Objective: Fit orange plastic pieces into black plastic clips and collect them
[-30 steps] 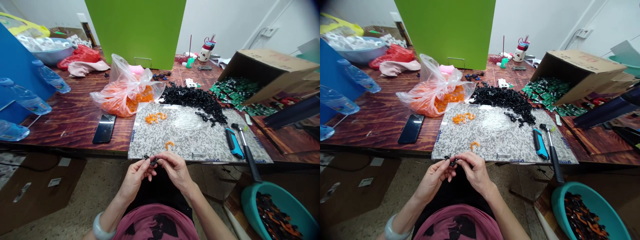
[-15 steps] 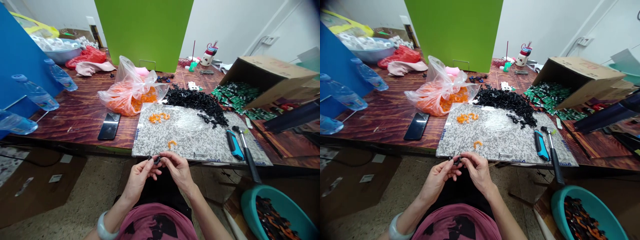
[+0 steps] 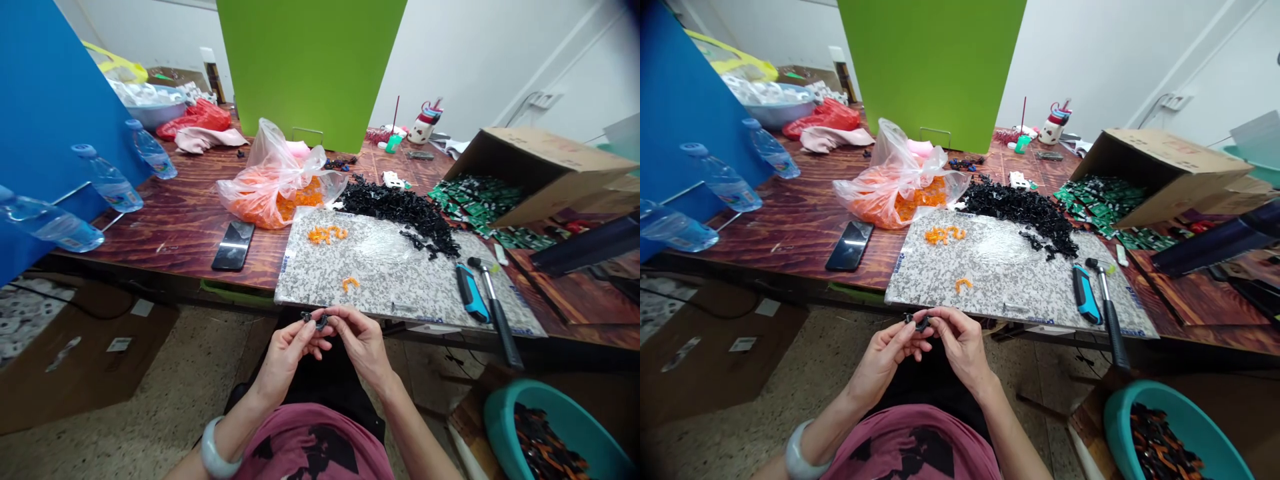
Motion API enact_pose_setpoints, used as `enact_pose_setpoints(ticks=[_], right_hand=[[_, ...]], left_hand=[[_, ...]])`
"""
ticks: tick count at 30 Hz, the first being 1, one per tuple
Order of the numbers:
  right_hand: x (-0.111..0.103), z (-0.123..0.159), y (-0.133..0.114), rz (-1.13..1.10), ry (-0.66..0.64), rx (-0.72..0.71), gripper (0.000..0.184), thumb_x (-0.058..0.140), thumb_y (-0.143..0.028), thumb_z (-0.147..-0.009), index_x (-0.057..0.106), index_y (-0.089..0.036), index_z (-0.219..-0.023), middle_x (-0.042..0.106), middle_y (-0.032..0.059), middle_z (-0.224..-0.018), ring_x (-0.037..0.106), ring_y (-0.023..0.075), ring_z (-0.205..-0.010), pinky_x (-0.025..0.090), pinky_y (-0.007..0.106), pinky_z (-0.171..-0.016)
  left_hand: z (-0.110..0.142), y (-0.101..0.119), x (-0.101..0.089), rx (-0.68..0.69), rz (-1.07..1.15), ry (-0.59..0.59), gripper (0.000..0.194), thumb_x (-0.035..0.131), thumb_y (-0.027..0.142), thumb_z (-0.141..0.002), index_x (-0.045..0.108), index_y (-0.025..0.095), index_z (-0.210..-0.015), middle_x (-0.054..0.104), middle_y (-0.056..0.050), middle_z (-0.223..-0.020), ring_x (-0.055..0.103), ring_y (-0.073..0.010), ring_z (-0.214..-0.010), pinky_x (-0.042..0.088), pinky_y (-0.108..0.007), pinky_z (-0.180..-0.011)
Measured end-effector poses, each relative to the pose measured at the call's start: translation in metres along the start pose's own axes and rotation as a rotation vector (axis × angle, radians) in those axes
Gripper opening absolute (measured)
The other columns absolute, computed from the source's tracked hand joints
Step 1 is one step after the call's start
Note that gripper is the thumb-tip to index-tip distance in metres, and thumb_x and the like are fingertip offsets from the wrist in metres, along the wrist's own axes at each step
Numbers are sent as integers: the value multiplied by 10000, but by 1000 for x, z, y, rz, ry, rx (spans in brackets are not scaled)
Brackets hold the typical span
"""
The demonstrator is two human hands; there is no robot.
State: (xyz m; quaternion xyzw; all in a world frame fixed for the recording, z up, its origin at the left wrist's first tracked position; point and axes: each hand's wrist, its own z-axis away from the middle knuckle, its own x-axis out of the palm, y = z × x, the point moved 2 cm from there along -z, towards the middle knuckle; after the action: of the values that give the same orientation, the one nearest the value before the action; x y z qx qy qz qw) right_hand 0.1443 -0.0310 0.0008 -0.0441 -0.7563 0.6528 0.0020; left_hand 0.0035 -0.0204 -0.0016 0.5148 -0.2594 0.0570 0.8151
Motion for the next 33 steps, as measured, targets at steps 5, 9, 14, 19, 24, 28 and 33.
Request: enact_pose_setpoints(ticks=[5, 9, 14, 19, 24, 28, 33], right_hand=[[2, 6, -6, 14, -3, 12, 177, 524, -245, -895, 689, -211, -951, 714, 55, -978, 657, 183, -869, 527, 299, -765], [2, 10, -6, 12, -1, 15, 176, 527, -258, -893, 681, -203, -958, 713, 64, -983, 658, 191, -882, 530, 311, -781], [1, 12, -1, -8, 1, 17, 172, 532, -250, -892, 682, -206, -964, 714, 61, -988, 660, 180, -855, 533, 290, -747], [1, 9, 5, -25, 20, 28, 157, 549, -243, -880, 691, -222, -944, 721, 36, -948, 661, 157, -810, 536, 251, -685], [-2, 3, 5, -13, 29, 52, 163, 556, -260, -870, 698, -209, -931, 726, 50, -927, 667, 170, -799, 549, 262, -662], [-4, -1, 6, -28, 45, 57, 149, 566, -251, -862, 697, -223, -926, 729, 38, -925, 666, 166, -793, 548, 257, -651], [-6, -6, 11, -43, 54, 83, 145, 574, -254, -861, 697, -225, -932, 728, 28, -927, 665, 155, -767, 544, 250, -647]], left_hand=[[6, 0, 1, 14, -7, 1, 243, 675, 358, -784, 750, 153, -891, 762, -108, -865, 655, -162, -677, 470, -232, -578], [10, -2, 2, 21, -5, 3, 250, 685, 380, -773, 754, 152, -849, 763, -105, -845, 650, -153, -669, 468, -224, -577], [10, -5, 3, 11, 24, 1, 265, 701, 377, -764, 750, 148, -887, 759, -108, -845, 646, -146, -667, 470, -216, -574], [6, -8, 1, -28, 77, 10, 261, 709, 356, -759, 748, 147, -911, 761, -105, -838, 648, -148, -662, 466, -220, -573], [0, -8, 1, -69, 114, 15, 278, 726, 341, -743, 743, 142, -936, 762, -103, -818, 647, -145, -648, 456, -219, -567], [-6, -4, 3, -99, 120, 15, 285, 729, 340, -740, 739, 143, -946, 762, -100, -824, 647, -139, -649, 452, -216, -568], [-13, -2, 5, -117, 110, 34, 318, 740, 353, -720, 732, 134, -951, 760, -104, -807, 651, -148, -639, 447, -223, -563]])
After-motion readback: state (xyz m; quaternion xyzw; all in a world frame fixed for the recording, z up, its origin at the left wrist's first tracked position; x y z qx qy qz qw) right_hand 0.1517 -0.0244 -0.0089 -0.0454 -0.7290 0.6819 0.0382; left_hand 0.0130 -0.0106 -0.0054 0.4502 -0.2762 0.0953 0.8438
